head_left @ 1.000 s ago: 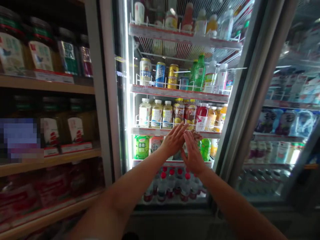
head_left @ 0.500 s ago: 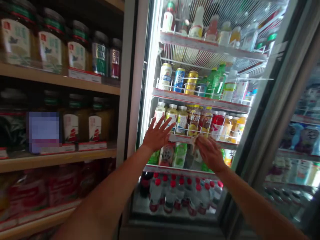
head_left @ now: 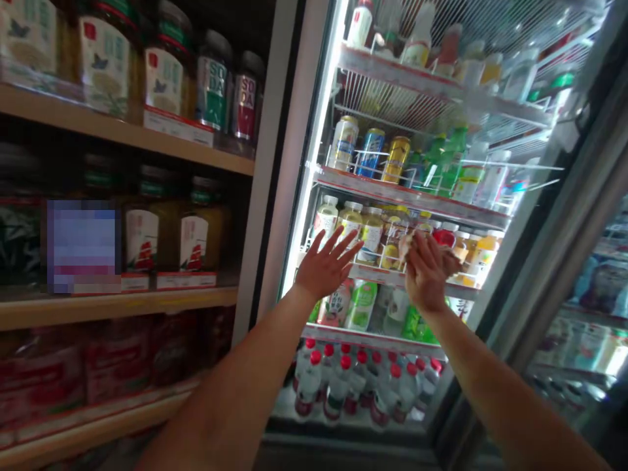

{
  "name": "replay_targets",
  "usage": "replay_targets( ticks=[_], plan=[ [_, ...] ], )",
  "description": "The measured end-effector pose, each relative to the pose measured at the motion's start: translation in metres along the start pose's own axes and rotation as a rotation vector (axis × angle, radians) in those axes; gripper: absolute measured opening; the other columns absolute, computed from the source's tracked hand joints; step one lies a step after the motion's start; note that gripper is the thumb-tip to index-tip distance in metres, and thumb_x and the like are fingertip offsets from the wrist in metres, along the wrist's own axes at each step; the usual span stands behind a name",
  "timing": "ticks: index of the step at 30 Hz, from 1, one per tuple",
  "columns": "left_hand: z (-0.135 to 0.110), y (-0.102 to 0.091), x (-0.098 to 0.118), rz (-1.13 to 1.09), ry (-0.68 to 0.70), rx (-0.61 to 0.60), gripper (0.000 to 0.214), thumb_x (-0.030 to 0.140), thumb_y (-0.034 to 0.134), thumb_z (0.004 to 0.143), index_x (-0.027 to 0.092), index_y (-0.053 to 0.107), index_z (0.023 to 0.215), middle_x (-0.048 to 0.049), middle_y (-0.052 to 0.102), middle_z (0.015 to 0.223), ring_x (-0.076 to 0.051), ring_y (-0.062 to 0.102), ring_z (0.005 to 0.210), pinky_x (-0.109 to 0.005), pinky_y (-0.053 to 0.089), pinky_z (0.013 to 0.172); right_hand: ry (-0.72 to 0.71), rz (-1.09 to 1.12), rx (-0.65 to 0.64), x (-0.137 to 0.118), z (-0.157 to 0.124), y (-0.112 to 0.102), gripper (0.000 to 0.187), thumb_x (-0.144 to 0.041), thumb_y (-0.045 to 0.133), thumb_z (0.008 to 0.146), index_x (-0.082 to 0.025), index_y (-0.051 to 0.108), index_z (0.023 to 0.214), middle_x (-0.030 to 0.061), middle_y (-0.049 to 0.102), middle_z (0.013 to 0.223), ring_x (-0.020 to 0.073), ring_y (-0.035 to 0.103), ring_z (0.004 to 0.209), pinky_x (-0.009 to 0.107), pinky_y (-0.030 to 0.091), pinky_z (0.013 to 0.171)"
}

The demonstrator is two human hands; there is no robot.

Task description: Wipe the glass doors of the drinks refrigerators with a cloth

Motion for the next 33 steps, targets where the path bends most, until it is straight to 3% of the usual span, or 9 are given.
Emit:
replay_targets(
  ticks=[2,7,12,14,19,23,26,30,33],
  plan=[
    [0.000,0.000,0.000,-0.005,-0.002,-0.008,0.065,0.032,0.052,0.100,0.028,0.027,0.159,-0.0009,0.026,0.165,-0.026,0.006,0.156,-0.054,0.004,0.129,0.071,0.009,-0.023,-0.006,-0.003,0.005,0.036,-0.017,0.051,0.096,-0.020,0.065,0.129,0.0106,0.051,0.152,0.0280,0.034,0.151,0.050,0.029,0.117],
    [0.001,0.000,-0.001,-0.010,-0.001,-0.011,0.061,0.033,0.050,0.102,0.027,0.029,0.159,-0.0020,0.025,0.165,-0.026,0.006,0.156,-0.053,0.004,0.129,-0.340,0.261,-0.387,-0.067,-0.025,0.021,0.053,-0.014,0.047,0.096,-0.035,0.054,0.144,-0.0041,0.053,0.151,0.0191,0.041,0.146,0.042,0.032,0.119],
    [0.003,0.000,-0.001,-0.016,-0.002,-0.003,0.061,0.033,0.051,0.101,0.028,0.030,0.159,-0.0028,0.029,0.164,-0.027,0.010,0.156,-0.053,0.006,0.129,0.158,0.105,-0.119,-0.003,0.014,0.008,0.046,-0.019,0.046,0.098,-0.032,0.059,0.140,-0.0015,0.051,0.153,0.0253,0.048,0.133,0.044,0.041,0.112],
    [0.003,0.000,-0.001,-0.009,-0.004,-0.002,0.062,0.033,0.051,0.101,0.028,0.029,0.159,-0.0024,0.029,0.164,-0.027,0.010,0.156,-0.053,0.006,0.129,0.197,0.083,-0.030,0.000,0.011,0.001,0.044,-0.019,0.045,0.098,-0.028,0.061,0.139,0.0031,0.053,0.151,0.0263,0.049,0.132,0.045,0.041,0.111],
    [0.003,0.001,-0.001,0.000,-0.009,-0.011,0.065,0.033,0.053,0.100,0.029,0.026,0.159,-0.0024,0.029,0.164,-0.027,0.012,0.155,-0.054,0.008,0.128,-0.384,0.270,-0.301,-0.059,-0.027,0.007,0.042,-0.019,0.056,0.097,-0.028,0.061,0.137,-0.0010,0.061,0.143,0.0188,0.051,0.135,0.037,0.033,0.116],
    [0.004,-0.001,-0.001,-0.002,-0.006,-0.006,0.066,0.034,0.054,0.100,0.029,0.025,0.160,-0.0034,0.031,0.163,-0.028,0.013,0.155,-0.054,0.008,0.128,-0.050,0.178,-0.153,-0.015,-0.009,0.003,0.041,-0.016,0.053,0.098,-0.027,0.060,0.137,0.0020,0.057,0.147,0.0247,0.043,0.145,0.049,0.021,0.123],
    [0.004,-0.003,0.000,0.005,0.004,0.009,0.068,0.033,0.054,0.100,0.029,0.023,0.160,-0.0040,0.032,0.162,-0.027,0.012,0.155,-0.054,0.007,0.128,0.110,0.151,-0.045,0.000,-0.012,-0.001,0.043,-0.014,0.050,0.097,-0.021,0.060,0.138,0.0087,0.052,0.151,0.0275,0.033,0.151,0.052,0.026,0.122],
    [0.004,-0.002,-0.001,0.008,0.004,0.010,0.071,0.033,0.055,0.100,0.030,0.018,0.161,-0.0039,0.031,0.163,-0.028,0.014,0.155,-0.054,0.009,0.128,-0.381,0.290,-0.310,-0.049,-0.047,0.007,0.046,-0.011,0.048,0.096,-0.024,0.059,0.138,0.0017,0.053,0.151,0.0169,0.033,0.151,0.039,0.023,0.127],
    [0.004,-0.001,-0.001,0.011,0.004,0.006,0.073,0.033,0.055,0.100,0.030,0.016,0.161,-0.0037,0.031,0.163,-0.028,0.015,0.155,-0.054,0.010,0.128,-0.356,0.246,-0.324,-0.035,-0.047,0.007,0.047,-0.013,0.050,0.097,-0.026,0.056,0.142,0.0008,0.054,0.150,0.0170,0.035,0.150,0.043,0.008,0.131]
  ],
)
Point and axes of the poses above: each hand's wrist, its own z-axis towards the middle knuckle, its own y-axis out of the palm, x = y × z, the point moved 7 cm from there along z, towards the middle knuckle
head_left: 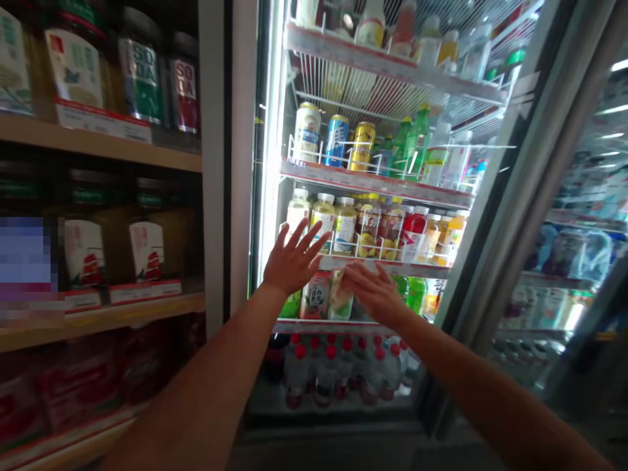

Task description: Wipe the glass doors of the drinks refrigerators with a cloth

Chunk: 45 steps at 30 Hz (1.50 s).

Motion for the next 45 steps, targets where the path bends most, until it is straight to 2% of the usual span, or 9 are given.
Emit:
replay_targets(
  ticks=[5,11,17,19,24,30,37,42,45],
  plan=[
    [0.001,-0.001,0.001,-0.008,0.002,-0.012,0.074,0.033,0.054,0.100,0.031,0.012,0.161,-0.0038,0.028,0.164,-0.029,0.014,0.155,-0.055,0.011,0.127,0.382,-0.045,0.282,0.051,-0.009,-0.028,0.059,-0.014,0.050,0.097,-0.024,0.039,0.155,0.0077,0.041,0.159,0.0254,0.026,0.154,0.051,0.033,0.124],
    [0.002,-0.001,0.001,-0.002,-0.002,-0.017,0.075,0.032,0.053,0.101,0.032,0.010,0.162,-0.0035,0.027,0.164,-0.029,0.014,0.155,-0.055,0.011,0.127,0.041,0.023,-0.039,0.011,-0.023,-0.007,0.055,-0.010,0.047,0.098,-0.026,0.045,0.151,0.0016,0.052,0.152,0.0173,0.035,0.150,0.042,0.026,0.128],
    [0.001,0.001,0.001,0.013,-0.002,-0.020,0.077,0.033,0.054,0.100,0.033,0.008,0.162,-0.0026,0.025,0.165,-0.027,0.011,0.155,-0.055,0.011,0.128,0.561,-0.015,0.411,0.090,-0.026,-0.042,0.056,-0.018,0.043,0.101,-0.027,0.037,0.156,0.0078,0.031,0.164,0.0290,0.030,0.153,0.056,0.036,0.122],
    [0.001,0.001,0.001,0.019,-0.001,-0.019,0.076,0.034,0.054,0.100,0.033,0.008,0.162,-0.0028,0.026,0.165,-0.027,0.011,0.155,-0.055,0.012,0.127,0.519,0.008,0.385,0.080,-0.025,-0.037,0.056,-0.017,0.044,0.100,-0.025,0.038,0.155,0.0079,0.027,0.166,0.0297,0.026,0.154,0.055,0.037,0.121],
    [0.002,0.000,0.001,0.021,0.006,-0.007,0.074,0.033,0.054,0.101,0.031,0.012,0.162,-0.0039,0.028,0.164,-0.027,0.012,0.155,-0.054,0.010,0.128,0.040,0.028,-0.037,0.019,-0.024,-0.009,0.056,-0.010,0.047,0.096,-0.026,0.045,0.150,0.0028,0.051,0.153,0.0183,0.036,0.150,0.043,0.027,0.128],
    [0.001,0.000,0.000,-0.006,-0.002,-0.010,0.076,0.032,0.055,0.100,0.032,0.012,0.162,-0.0035,0.028,0.164,-0.027,0.012,0.155,-0.054,0.010,0.128,0.415,-0.123,0.266,0.075,-0.046,-0.036,0.061,-0.013,0.048,0.097,-0.023,0.036,0.155,0.0129,0.044,0.157,0.0259,0.033,0.151,0.053,0.035,0.121],
    [0.002,0.000,0.000,-0.035,-0.021,-0.037,0.076,0.031,0.054,0.100,0.035,0.010,0.161,-0.0022,0.027,0.164,-0.028,0.015,0.155,-0.055,0.011,0.127,0.124,-0.138,-0.069,0.066,-0.068,-0.018,0.053,-0.013,0.048,0.096,-0.027,0.049,0.147,0.0054,0.052,0.152,0.0213,0.038,0.149,0.046,0.028,0.127],
    [0.002,0.000,0.000,-0.046,-0.016,-0.029,0.077,0.032,0.054,0.100,0.036,0.007,0.161,-0.0013,0.025,0.165,-0.027,0.013,0.155,-0.054,0.010,0.128,0.533,-0.231,0.301,0.113,-0.082,-0.048,0.058,-0.015,0.043,0.096,-0.020,0.039,0.154,0.0137,0.037,0.161,0.0287,0.028,0.153,0.056,0.037,0.120],
    [0.003,0.000,0.000,-0.036,-0.010,-0.024,0.077,0.033,0.053,0.100,0.036,0.007,0.161,-0.0011,0.025,0.165,-0.026,0.012,0.155,-0.053,0.009,0.128,0.384,-0.179,0.182,0.092,-0.088,-0.037,0.062,-0.012,0.046,0.095,-0.021,0.037,0.155,0.0126,0.036,0.162,0.0271,0.026,0.154,0.053,0.038,0.121]
  ],
)
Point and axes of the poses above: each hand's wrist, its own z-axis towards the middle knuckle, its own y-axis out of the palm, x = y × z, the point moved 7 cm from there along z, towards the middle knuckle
